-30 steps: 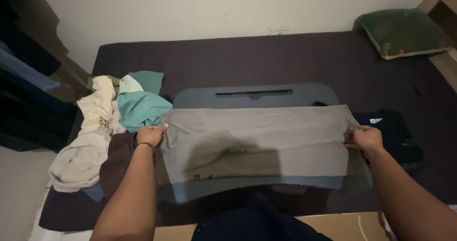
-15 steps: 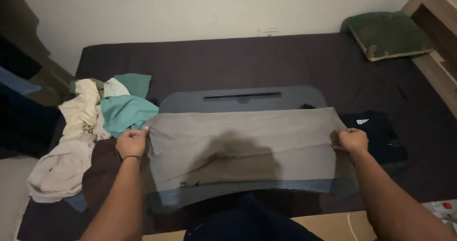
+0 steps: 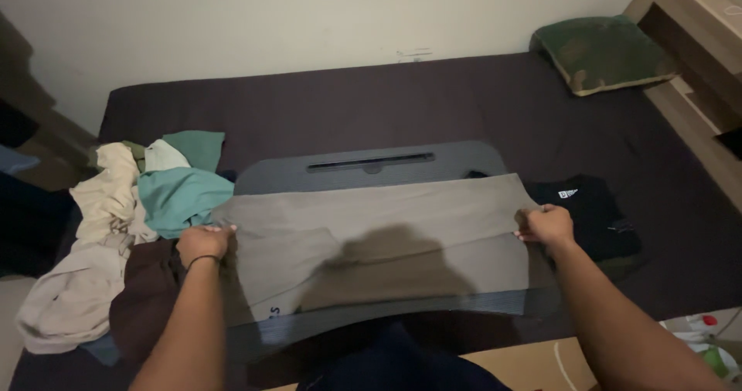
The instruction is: Folding a grey t-shirt on a bed tray.
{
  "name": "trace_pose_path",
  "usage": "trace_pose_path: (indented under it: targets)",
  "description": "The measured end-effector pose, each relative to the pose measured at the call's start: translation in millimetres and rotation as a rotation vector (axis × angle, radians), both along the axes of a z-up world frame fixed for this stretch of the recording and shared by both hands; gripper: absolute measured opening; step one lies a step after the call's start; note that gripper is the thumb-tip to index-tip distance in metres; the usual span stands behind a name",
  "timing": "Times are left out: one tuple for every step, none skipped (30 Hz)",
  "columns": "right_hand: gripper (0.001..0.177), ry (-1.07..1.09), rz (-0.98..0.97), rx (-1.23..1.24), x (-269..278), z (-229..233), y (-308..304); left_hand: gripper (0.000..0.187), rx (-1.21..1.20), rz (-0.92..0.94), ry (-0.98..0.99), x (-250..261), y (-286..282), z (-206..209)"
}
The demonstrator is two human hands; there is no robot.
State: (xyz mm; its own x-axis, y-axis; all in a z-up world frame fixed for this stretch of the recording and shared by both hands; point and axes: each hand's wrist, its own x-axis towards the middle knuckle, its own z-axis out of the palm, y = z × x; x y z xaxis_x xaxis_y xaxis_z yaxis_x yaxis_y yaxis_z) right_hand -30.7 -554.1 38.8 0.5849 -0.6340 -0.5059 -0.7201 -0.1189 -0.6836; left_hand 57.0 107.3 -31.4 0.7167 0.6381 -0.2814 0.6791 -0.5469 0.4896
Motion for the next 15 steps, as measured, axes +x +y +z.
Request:
trace_pose_path:
  targets:
    - [0.055,-0.002,-0.001,0.0,1.6,-4.5,-4.2,0.047,0.0,-0.001,-0.002,2.2,0.3,-4.4]
    - [0.051,-0.038,0.016,0.035,3.3,-9.0,-8.4,0.043,-0.018,-0.01,-0.036,4.4,0.6,-8.8]
    - [0.047,-0.073,0.031,0.069,3.4,-14.3,-12.5,0.038,-0.036,-0.022,-0.068,6.8,0.8,-14.1]
    - [0.047,-0.073,0.027,0.069,1.5,-7.6,-5.8,0.038,-0.035,-0.025,-0.069,-0.4,-10.6,-0.2]
    - [0.047,-0.068,0.038,0.036,0.3,-0.5,0.4,0.032,0.089,-0.077,-0.184,-8.1,-22.3,13.8]
    - [0.047,-0.063,0.049,0.003,-1.0,6.6,7.0,0.027,0.214,-0.13,-0.3,-15.9,-33.6,27.8]
    - [0.047,-0.062,0.051,0.003,-1.8,10.0,9.1,0.027,0.213,-0.127,-0.299,-16.3,-38.6,34.4]
    - [0.041,-0.021,0.053,-0.056,-2.7,13.2,11.4,0.024,0.252,-0.138,-0.397,-16.7,-43.5,40.8]
    - [0.037,0.02,0.053,-0.113,-3.5,16.0,13.7,0.021,0.292,-0.149,-0.495,-16.6,-48.3,47.5]
    - [0.037,0.02,0.055,-0.113,-3.6,15.4,12.1,0.021,0.292,-0.147,-0.494,-14.4,-48.2,46.1]
    - [0.034,-0.021,0.053,-0.088,-4.4,15.0,10.2,0.023,0.197,-0.086,-0.544,-11.7,-48.5,44.9]
    - [0.032,-0.063,0.051,-0.063,-5.0,14.6,8.4,0.026,0.102,-0.024,-0.592,-9.0,-48.7,43.8]
    - [0.032,-0.062,0.049,-0.062,-5.4,16.0,8.0,0.026,0.102,-0.026,-0.591,-3.7,-40.9,37.7]
    - [0.031,-0.047,0.07,-0.093,-5.8,17.4,7.4,0.026,0.109,-0.023,-0.602,1.6,-33.3,31.7]
    - [0.03,-0.033,0.092,-0.123,-5.4,19.0,6.3,0.026,0.116,-0.018,-0.614,7.1,-26.1,26.0]
